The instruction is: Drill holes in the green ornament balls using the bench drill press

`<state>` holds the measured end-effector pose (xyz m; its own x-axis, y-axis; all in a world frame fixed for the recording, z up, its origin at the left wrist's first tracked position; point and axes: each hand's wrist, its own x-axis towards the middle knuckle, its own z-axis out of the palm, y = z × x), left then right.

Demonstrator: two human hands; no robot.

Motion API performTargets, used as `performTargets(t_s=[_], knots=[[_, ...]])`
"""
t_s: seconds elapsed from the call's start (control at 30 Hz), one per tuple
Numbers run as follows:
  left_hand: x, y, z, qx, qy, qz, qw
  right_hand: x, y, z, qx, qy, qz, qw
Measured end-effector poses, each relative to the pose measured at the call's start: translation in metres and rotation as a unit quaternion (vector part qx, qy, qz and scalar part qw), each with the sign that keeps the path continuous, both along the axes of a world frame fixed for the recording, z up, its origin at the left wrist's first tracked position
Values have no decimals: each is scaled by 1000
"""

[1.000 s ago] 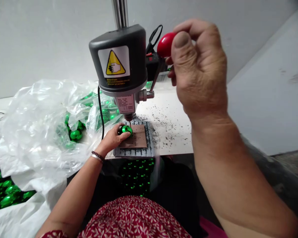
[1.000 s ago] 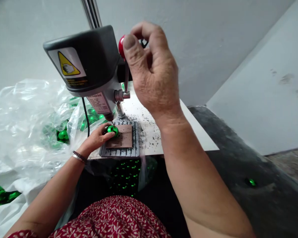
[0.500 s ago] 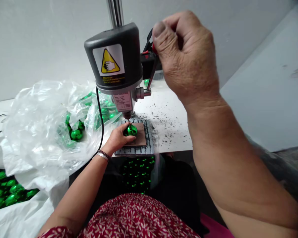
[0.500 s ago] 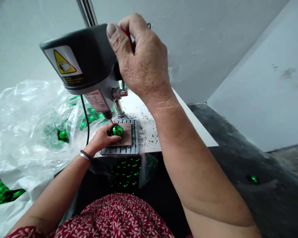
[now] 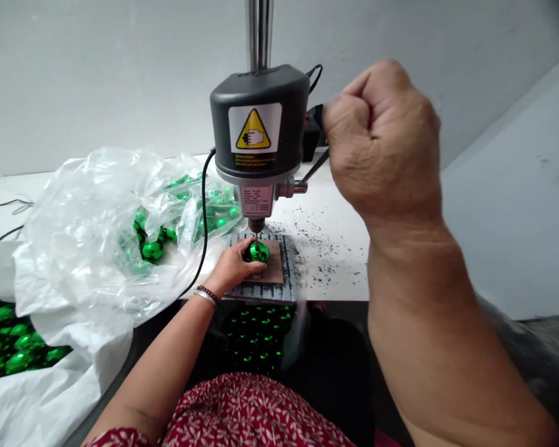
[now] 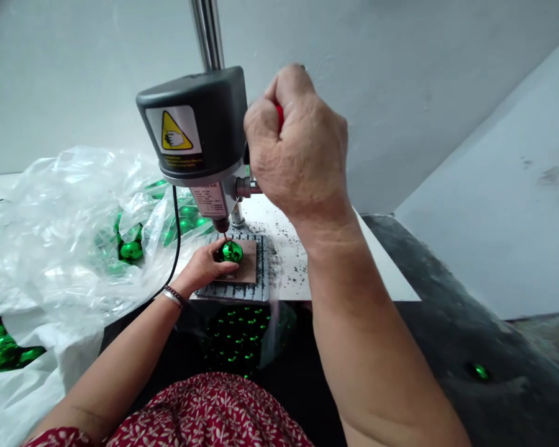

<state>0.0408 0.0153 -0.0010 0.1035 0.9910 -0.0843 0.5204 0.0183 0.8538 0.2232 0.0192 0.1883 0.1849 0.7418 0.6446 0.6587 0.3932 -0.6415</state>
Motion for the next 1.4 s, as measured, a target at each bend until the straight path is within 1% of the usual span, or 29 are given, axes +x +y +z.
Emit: performTargets(t_s=[0.17, 0.27, 0.37, 0.53, 0.7, 0.83, 1.0, 1.13, 1.27, 1.33, 1.4], knots=[[-1, -1, -1, -7, -9, 0, 1000, 5, -21, -27, 76, -25, -13, 997], [-1, -1, -1, -4, -11, 2, 1000, 7, -31, -42, 95, -54, -31, 994], [0, -2, 0, 2, -2, 3, 1000, 7, -37, -53, 109, -60, -47, 991], [0, -3, 1, 7, 9, 1, 1000, 3, -39, -66, 111, -68, -57, 990], [0, -3, -3, 9, 2, -4, 1000, 2, -38, -81, 160, -78, -67, 982], [0, -2, -6, 17, -12, -1, 1000, 1, -37, -93, 178, -68, -88, 978], [-1, -1, -8, 30, -3, -18, 999, -1, -34, -106, 201, -50, -104, 973], [-1, -1, -10, 30, 3, -15, 999, -1, -32, -119, 222, -58, -124, 965], [-1, -1, -10, 23, -7, -7, 1000, -1, -35, -134, 245, -79, -108, 960], [-1, -1, -10, 28, -10, -7, 1000, -2, -37, -136, 252, -82, -98, 959], [0, 0, -10, 33, -9, -7, 999, -2, -36, -129, 251, -75, -100, 960]])
